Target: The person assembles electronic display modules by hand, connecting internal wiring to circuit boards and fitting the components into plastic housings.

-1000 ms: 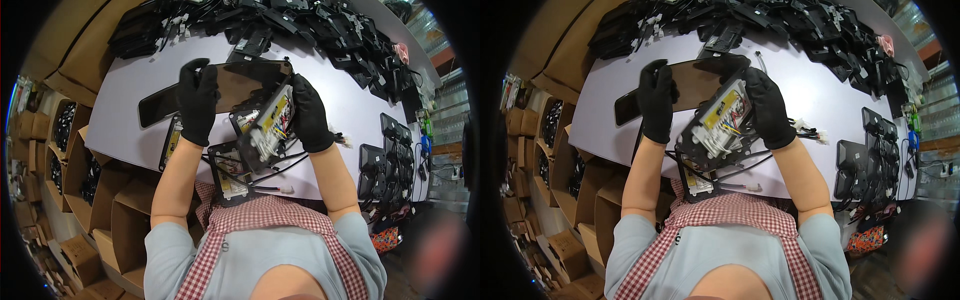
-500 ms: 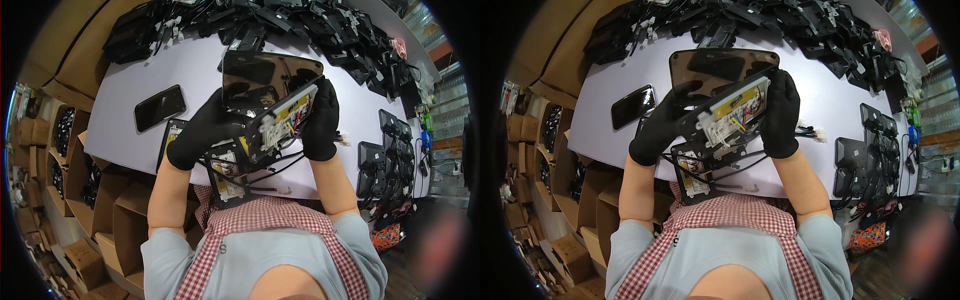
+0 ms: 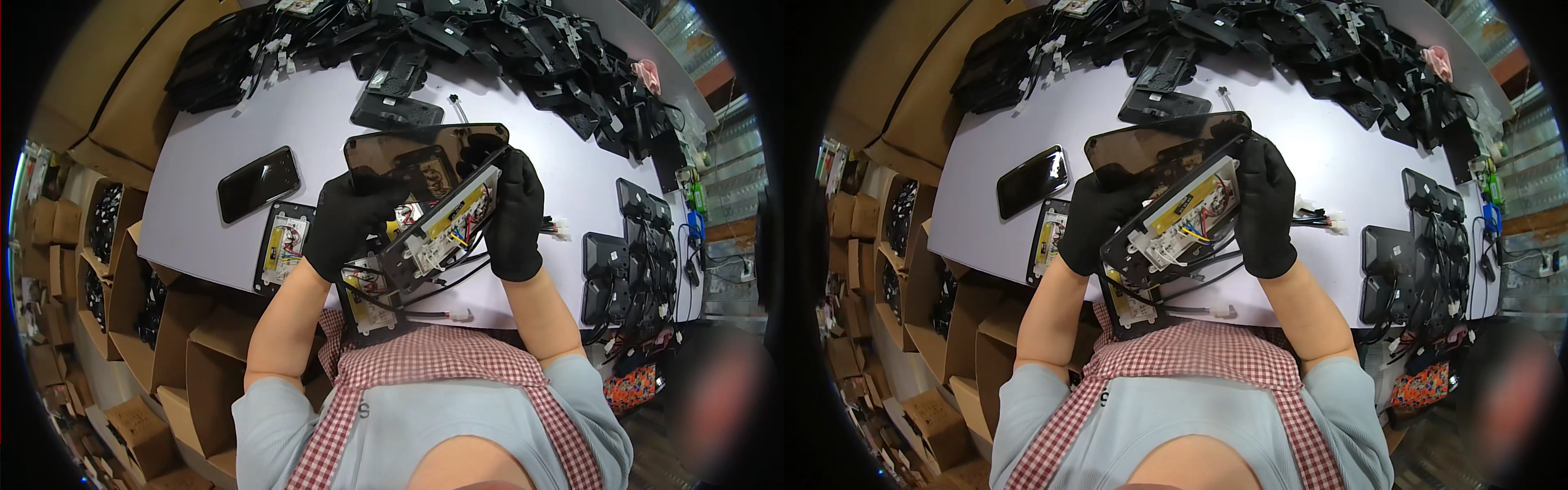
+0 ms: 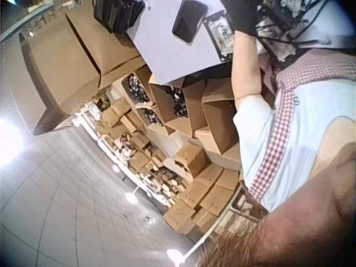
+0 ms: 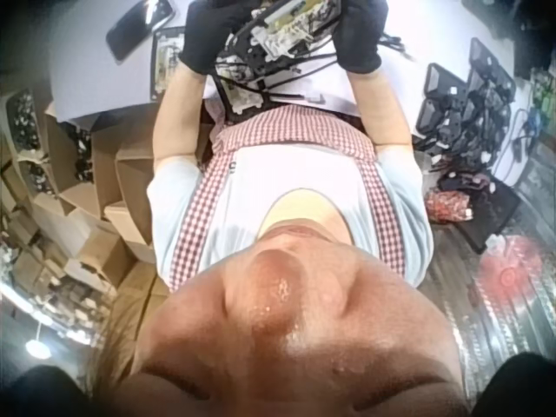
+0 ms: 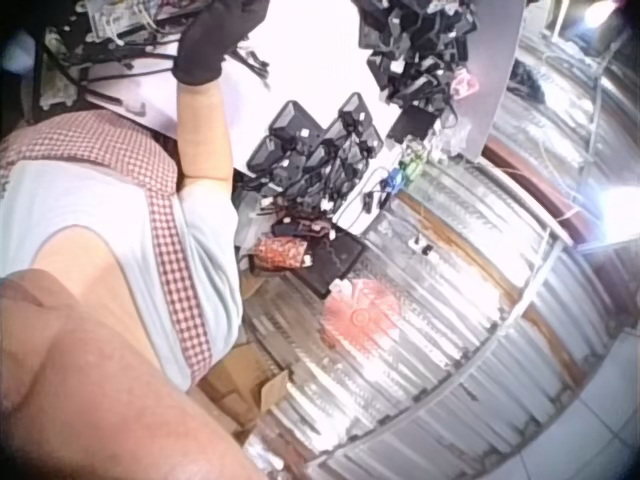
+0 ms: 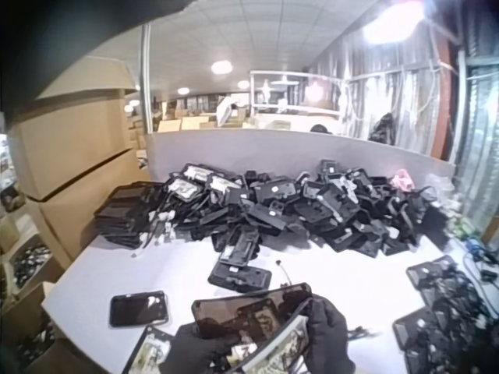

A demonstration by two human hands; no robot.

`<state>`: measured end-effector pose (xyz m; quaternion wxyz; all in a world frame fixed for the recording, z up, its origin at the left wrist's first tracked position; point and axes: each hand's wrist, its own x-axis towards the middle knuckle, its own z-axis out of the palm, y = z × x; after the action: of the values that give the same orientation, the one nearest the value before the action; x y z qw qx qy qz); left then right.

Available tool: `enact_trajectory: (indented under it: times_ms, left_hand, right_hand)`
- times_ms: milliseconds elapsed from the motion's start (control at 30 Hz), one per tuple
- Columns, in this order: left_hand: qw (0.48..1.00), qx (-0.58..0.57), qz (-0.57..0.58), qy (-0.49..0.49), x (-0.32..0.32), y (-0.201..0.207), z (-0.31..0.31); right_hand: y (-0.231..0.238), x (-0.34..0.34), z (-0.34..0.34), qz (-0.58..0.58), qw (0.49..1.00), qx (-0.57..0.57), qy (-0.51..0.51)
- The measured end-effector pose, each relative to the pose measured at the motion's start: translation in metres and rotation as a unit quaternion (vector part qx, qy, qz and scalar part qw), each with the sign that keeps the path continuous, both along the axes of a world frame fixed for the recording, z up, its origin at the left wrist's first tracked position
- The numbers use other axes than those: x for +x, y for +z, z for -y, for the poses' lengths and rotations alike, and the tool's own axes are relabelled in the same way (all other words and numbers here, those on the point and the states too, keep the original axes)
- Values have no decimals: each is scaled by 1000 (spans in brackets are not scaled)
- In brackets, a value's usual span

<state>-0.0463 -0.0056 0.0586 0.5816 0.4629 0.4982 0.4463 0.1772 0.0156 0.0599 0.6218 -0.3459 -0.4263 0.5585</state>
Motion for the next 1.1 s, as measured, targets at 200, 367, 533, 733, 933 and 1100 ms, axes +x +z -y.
enact_trajectory:
  times_ms: [200,367,533,733,933,1100]
  left_hand:
    - [878,367,-160,261,22,32,-14]
    - [901,323,-274,96,0,15,-14]
    - [976,171,-81,107,6,7,-11]
    - [987,95,70,106,4,-2,2]
    - [991,94,66,75,6,-2,7]
    - [990,113,67,57,4,-6,10]
  right_hand:
    - [-7,-5,1,56,998,6,-21]
    - [-11,-5,4,87,996,1,5]
    - [-1,-13,6,90,995,22,-26]
    - [-9,-2,-4,124,987,32,-97]
    - [-17,-1,-12,137,977,63,-153]
    - [-13,4,-16,148,969,67,-184]
